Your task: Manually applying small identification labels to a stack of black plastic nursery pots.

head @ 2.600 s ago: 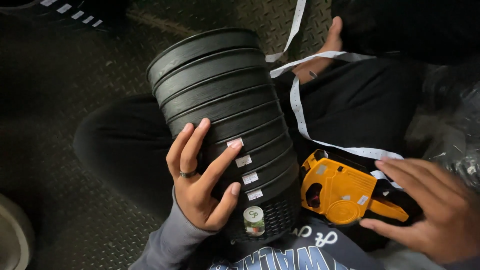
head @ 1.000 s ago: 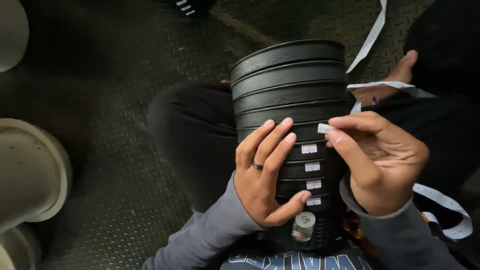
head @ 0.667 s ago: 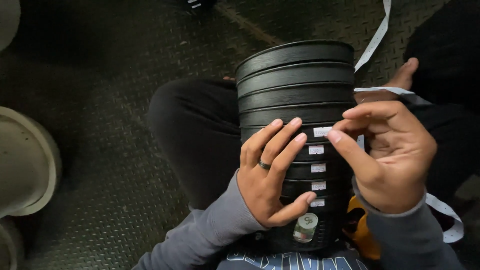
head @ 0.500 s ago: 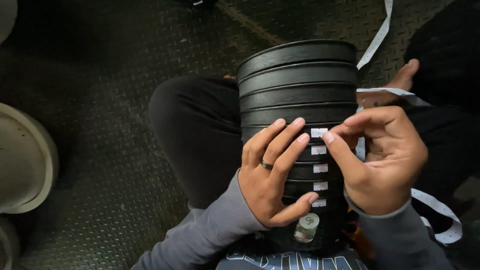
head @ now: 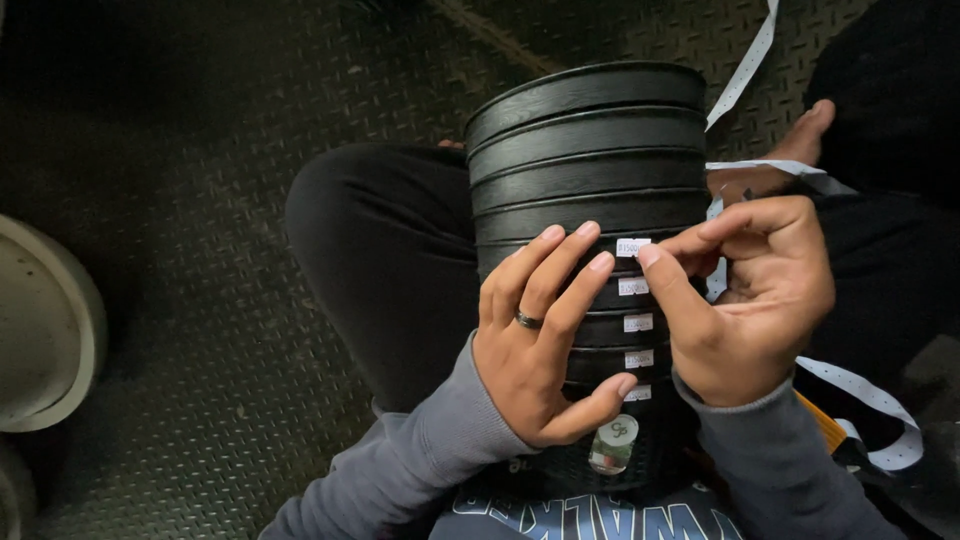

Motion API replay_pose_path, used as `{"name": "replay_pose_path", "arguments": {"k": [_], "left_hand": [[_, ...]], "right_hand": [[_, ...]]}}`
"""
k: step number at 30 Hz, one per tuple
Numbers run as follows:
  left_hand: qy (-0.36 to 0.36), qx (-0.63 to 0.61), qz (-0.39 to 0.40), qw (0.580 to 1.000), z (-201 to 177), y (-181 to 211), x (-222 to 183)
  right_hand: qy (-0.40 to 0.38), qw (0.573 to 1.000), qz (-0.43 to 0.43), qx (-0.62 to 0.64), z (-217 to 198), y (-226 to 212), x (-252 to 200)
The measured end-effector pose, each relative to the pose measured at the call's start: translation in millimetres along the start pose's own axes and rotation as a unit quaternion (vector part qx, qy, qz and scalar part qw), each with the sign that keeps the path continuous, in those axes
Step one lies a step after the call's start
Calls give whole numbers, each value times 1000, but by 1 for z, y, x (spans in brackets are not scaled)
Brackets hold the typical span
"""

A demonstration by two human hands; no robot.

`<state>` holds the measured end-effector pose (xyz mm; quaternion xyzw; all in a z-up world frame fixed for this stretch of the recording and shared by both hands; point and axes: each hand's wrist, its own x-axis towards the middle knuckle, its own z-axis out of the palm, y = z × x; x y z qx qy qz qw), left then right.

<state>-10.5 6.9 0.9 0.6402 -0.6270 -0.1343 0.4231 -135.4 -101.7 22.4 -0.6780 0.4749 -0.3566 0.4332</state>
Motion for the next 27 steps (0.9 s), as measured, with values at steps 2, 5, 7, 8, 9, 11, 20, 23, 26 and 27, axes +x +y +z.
{"name": "replay_pose_path", "arguments": {"k": [2,5,7,8,9,11,20,23,26,27], "left_hand": [[0,-2,-2,1000,0,0,1],[-4,11,-11,1000,-1,2,3],[-10,37,-19,999,-1,4,5],[-11,37,-19,999,-1,4,6],[-10,50,-20,999,-1,5,7],[-10,63,-19,998,-1,7,9],[-17,97,-31,995,0,9,12],[-15,100,-29,994,0,10,12],[-29,106,-31,993,-1,9,11],[-28,111,-30,993,-1,9,12]], "right_hand": [[-2,1000,3,-5,1,0,1],[-2,1000,13,-6,1,-1,3],[-7,1000,4,-3,1,0,4],[-7,1000,5,-3,2,-1,4],[-5,1000,3,-4,2,-2,4],[-2,1000,2,-4,2,-3,5],[-9,1000,6,-1,1,-3,7],[-16,1000,-4,-7,2,-3,8],[-12,1000,0,-10,3,-3,8],[-14,1000,-6,-20,2,-3,8]]}}
